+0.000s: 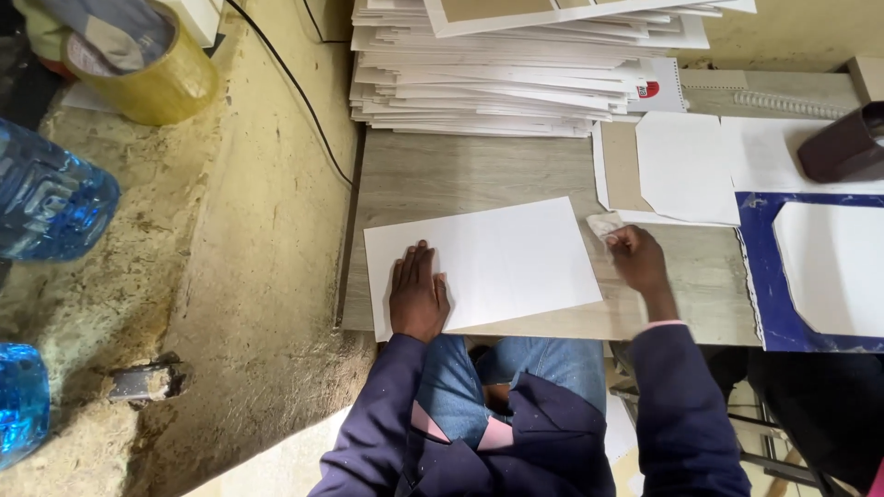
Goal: Manually assembling folders by applying adhesive to cardboard sheets with a cloth and folding them into shape.
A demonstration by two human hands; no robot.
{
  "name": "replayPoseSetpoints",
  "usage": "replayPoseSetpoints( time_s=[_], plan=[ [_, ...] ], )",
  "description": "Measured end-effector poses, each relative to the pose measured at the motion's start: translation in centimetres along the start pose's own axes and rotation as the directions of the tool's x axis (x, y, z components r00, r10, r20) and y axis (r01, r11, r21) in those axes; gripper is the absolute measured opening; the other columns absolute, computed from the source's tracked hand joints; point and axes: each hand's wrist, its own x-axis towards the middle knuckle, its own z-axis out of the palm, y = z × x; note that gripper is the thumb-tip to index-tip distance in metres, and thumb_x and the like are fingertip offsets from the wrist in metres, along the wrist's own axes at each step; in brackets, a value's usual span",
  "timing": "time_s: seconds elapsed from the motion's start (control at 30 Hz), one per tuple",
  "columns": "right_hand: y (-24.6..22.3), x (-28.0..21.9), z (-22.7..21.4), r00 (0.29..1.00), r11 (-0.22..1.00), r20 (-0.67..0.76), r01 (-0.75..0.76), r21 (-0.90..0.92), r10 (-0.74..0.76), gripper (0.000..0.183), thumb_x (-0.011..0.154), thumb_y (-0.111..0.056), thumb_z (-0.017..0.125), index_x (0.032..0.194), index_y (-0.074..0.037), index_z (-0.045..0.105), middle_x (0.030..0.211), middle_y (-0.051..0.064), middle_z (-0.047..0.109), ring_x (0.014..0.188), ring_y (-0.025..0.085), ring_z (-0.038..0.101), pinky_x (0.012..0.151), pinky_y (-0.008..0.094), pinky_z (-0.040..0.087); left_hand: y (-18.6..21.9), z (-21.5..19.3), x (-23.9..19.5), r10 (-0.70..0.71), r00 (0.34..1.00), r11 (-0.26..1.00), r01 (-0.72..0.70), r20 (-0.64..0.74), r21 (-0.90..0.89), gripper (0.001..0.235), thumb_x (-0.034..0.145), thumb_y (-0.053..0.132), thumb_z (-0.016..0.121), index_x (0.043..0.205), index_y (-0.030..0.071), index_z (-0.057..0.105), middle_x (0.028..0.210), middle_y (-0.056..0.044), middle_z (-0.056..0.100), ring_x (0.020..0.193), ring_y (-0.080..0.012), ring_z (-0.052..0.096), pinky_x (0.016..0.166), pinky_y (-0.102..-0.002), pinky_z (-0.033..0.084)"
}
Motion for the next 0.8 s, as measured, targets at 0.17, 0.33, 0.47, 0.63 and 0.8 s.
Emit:
replayPoseSetpoints(
  time_s=[0.17, 0.33, 0.47, 0.63, 0.8],
  plan=[
    [-6.4, -7.1, -7.4, 0.958, 0.557, 0.171, -0.013, 0.831, -0.232, 0.023, 0.112, -0.008, 0.051, 0.123, -0.007, 0.072, 0.084, -0.006, 0.052, 0.080, 0.007, 0.053, 0.079, 0.027, 0.043, 0.2, -0.2, 0.1, -0.031, 0.999, 1.000, 0.031, 0.045, 0.007, 0.051, 0.113, 0.030, 0.043, 0.158, 0.007, 0.045, 0.171, -0.017, 0.043, 0.160, -0.0328, 0.037, 0.134, -0.049, 0.020],
    [-8.3, -5.3, 0.8, 0.960, 0.881, -0.066, 0.275, 0.385, -0.271, 0.036, 0.102, -0.014, 0.072, 0.138, -0.010, 0.067, 0.116, 0.026, 0.072, 0.110, 0.048, 0.072, 0.091, 0.057, 0.057, 0.3, 0.0, 0.2, -0.034, 0.999, 0.999, 0.034, 0.027, 0.022, 0.051, 0.112, 0.029, 0.045, 0.158, 0.008, 0.045, 0.170, -0.016, 0.043, 0.160, -0.0323, 0.037, 0.134, -0.049, 0.020],
    [-16.7, -12.7, 8.1, 0.760, 0.467, -0.128, 0.513, 0.720, -0.638, 0.015, 0.104, -0.018, 0.070, 0.105, -0.012, 0.083, 0.102, 0.012, 0.072, 0.101, 0.035, 0.073, 0.095, 0.047, 0.058, 0.5, -0.1, 0.1, -0.040, 0.998, 0.999, 0.040, 0.048, 0.007, 0.051, 0.112, 0.028, 0.044, 0.159, 0.007, 0.044, 0.171, -0.016, 0.042, 0.161, -0.0328, 0.036, 0.135, -0.049, 0.018],
    [-15.0, -10.0, 8.3, 0.754, 0.749, -0.026, 0.656, 0.095, -0.657, 0.017, 0.096, -0.016, 0.074, 0.113, -0.017, 0.075, 0.102, 0.007, 0.071, 0.092, 0.034, 0.074, 0.079, 0.048, 0.060, 0.2, 0.0, 0.0, -0.015, 0.999, 1.000, 0.015, 0.031, 0.003, 0.050, 0.112, 0.025, 0.046, 0.159, 0.008, 0.044, 0.171, -0.016, 0.042, 0.160, -0.0329, 0.036, 0.134, -0.050, 0.020],
    [-10.5, -4.9, 5.5, 0.974, 0.982, -0.133, 0.171, -0.085, -0.181, 0.021, 0.104, -0.034, 0.071, 0.118, -0.018, 0.074, 0.109, 0.007, 0.067, 0.100, 0.037, 0.072, 0.084, 0.052, 0.059, 0.7, 0.1, -0.3, -0.021, 0.999, 1.000, 0.022, 0.028, -0.010, 0.049, 0.113, 0.023, 0.044, 0.159, 0.007, 0.044, 0.171, -0.018, 0.042, 0.161, -0.0334, 0.036, 0.135, -0.050, 0.019]
  ],
)
